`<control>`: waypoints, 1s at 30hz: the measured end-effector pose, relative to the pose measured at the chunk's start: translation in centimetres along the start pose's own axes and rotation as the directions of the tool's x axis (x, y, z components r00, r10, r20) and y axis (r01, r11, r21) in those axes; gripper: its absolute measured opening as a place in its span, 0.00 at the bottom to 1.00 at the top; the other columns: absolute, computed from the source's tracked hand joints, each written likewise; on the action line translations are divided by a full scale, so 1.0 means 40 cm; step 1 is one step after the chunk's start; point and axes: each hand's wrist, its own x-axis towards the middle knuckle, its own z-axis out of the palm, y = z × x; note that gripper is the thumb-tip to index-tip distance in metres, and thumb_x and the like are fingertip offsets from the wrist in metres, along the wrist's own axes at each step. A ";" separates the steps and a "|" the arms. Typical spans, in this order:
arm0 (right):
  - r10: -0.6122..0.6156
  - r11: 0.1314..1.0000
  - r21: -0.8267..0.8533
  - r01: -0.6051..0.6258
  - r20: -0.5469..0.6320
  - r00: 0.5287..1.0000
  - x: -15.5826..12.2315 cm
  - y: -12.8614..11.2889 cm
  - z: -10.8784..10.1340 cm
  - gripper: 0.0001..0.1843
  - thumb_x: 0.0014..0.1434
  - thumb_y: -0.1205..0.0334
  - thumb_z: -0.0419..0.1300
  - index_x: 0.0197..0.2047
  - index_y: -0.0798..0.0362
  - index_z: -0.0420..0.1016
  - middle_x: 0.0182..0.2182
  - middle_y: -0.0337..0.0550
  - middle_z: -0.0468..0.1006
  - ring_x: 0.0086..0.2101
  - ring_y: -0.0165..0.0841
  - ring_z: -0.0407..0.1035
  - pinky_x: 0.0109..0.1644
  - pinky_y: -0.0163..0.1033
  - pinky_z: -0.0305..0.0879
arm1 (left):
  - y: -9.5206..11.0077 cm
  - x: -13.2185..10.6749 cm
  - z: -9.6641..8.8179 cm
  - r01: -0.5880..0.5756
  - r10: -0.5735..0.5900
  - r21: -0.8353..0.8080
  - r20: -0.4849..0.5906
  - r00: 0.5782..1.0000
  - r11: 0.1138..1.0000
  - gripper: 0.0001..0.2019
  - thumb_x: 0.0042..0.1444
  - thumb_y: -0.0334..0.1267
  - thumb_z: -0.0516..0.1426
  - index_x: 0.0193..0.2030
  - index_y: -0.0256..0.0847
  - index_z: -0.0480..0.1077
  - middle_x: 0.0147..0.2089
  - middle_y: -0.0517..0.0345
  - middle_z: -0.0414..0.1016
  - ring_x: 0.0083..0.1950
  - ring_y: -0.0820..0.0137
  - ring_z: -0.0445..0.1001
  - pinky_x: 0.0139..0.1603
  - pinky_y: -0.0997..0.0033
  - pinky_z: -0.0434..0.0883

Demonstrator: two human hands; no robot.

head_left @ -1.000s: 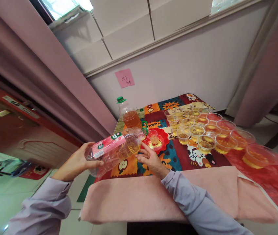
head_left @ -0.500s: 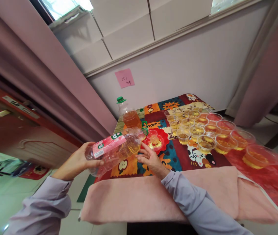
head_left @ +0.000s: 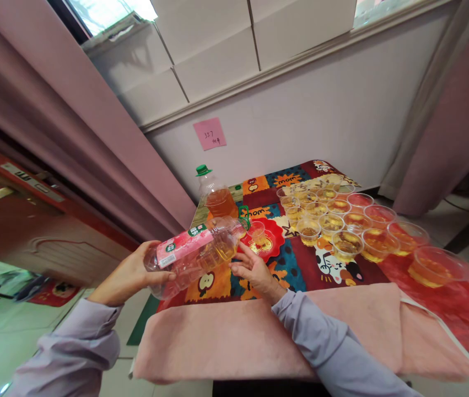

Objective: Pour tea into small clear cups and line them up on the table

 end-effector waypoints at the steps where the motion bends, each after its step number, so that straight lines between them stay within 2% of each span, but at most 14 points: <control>1: -0.003 1.000 -0.002 0.003 0.001 1.000 0.000 0.000 0.000 0.62 0.45 0.44 0.81 0.77 0.46 0.59 0.60 0.54 0.76 0.52 0.43 0.79 0.66 0.56 0.68 | 0.000 0.000 0.000 0.002 -0.002 -0.001 0.004 1.000 1.000 0.45 0.32 0.57 0.74 0.58 0.41 0.68 0.56 0.45 0.80 0.57 0.48 0.80 0.60 0.50 0.78; 12: -0.004 1.000 0.000 0.004 0.003 1.000 0.004 0.003 -0.006 0.59 0.46 0.47 0.80 0.77 0.43 0.61 0.58 0.52 0.77 0.53 0.44 0.79 0.64 0.55 0.69 | 0.002 0.003 0.006 -0.007 0.007 -0.021 -0.013 1.000 1.000 0.43 0.31 0.56 0.74 0.55 0.43 0.70 0.53 0.46 0.82 0.55 0.46 0.81 0.57 0.48 0.79; 19: 0.021 0.999 -0.036 -0.021 0.011 1.000 -0.002 -0.009 -0.008 0.60 0.47 0.46 0.80 0.78 0.45 0.58 0.60 0.54 0.77 0.52 0.42 0.78 0.63 0.54 0.70 | -0.026 0.001 0.030 0.003 -0.004 -0.056 -0.023 1.000 0.998 0.44 0.30 0.55 0.75 0.56 0.41 0.69 0.56 0.43 0.80 0.58 0.44 0.79 0.62 0.45 0.76; 21: 0.020 0.998 -0.057 -0.019 0.005 1.000 -0.002 -0.014 -0.012 0.59 0.48 0.47 0.79 0.78 0.44 0.59 0.59 0.53 0.78 0.53 0.43 0.78 0.61 0.53 0.72 | -0.047 -0.007 0.055 0.006 -0.008 -0.119 -0.015 1.000 0.993 0.47 0.30 0.55 0.75 0.58 0.41 0.67 0.59 0.40 0.78 0.61 0.43 0.78 0.64 0.43 0.74; 24: -0.028 0.996 -0.091 0.026 -0.021 0.999 0.003 -0.029 -0.019 0.55 0.48 0.47 0.79 0.76 0.42 0.63 0.61 0.52 0.78 0.56 0.45 0.75 0.60 0.52 0.73 | -0.091 -0.026 0.118 0.003 -0.012 -0.234 -0.036 0.999 0.972 0.51 0.29 0.51 0.75 0.62 0.41 0.63 0.64 0.38 0.75 0.66 0.42 0.75 0.69 0.42 0.71; 26: -0.070 0.991 -0.115 0.067 -0.017 0.997 0.004 -0.047 -0.023 0.52 0.48 0.47 0.79 0.74 0.40 0.67 0.63 0.50 0.77 0.55 0.43 0.76 0.60 0.51 0.73 | -0.129 -0.038 0.175 -0.014 -0.004 -0.309 -0.059 0.998 0.951 0.54 0.29 0.51 0.75 0.65 0.42 0.61 0.67 0.38 0.72 0.68 0.43 0.73 0.71 0.43 0.69; 28: -0.098 0.985 -0.137 0.100 0.018 0.995 0.000 -0.069 -0.020 0.48 0.51 0.47 0.77 0.72 0.39 0.69 0.66 0.48 0.75 0.51 0.40 0.77 0.60 0.51 0.73 | -0.169 -0.045 0.239 -0.024 0.001 -0.375 -0.059 0.998 0.927 0.52 0.33 0.53 0.74 0.66 0.42 0.60 0.68 0.38 0.71 0.70 0.43 0.71 0.72 0.45 0.68; 30: -0.114 0.981 -0.152 0.122 0.064 0.991 -0.010 -0.094 -0.013 0.43 0.55 0.46 0.75 0.71 0.38 0.70 0.67 0.47 0.73 0.48 0.37 0.77 0.59 0.50 0.73 | -0.209 -0.049 0.303 -0.074 0.016 -0.434 -0.137 0.991 0.898 0.51 0.37 0.54 0.73 0.67 0.43 0.58 0.72 0.37 0.65 0.75 0.43 0.65 0.74 0.47 0.67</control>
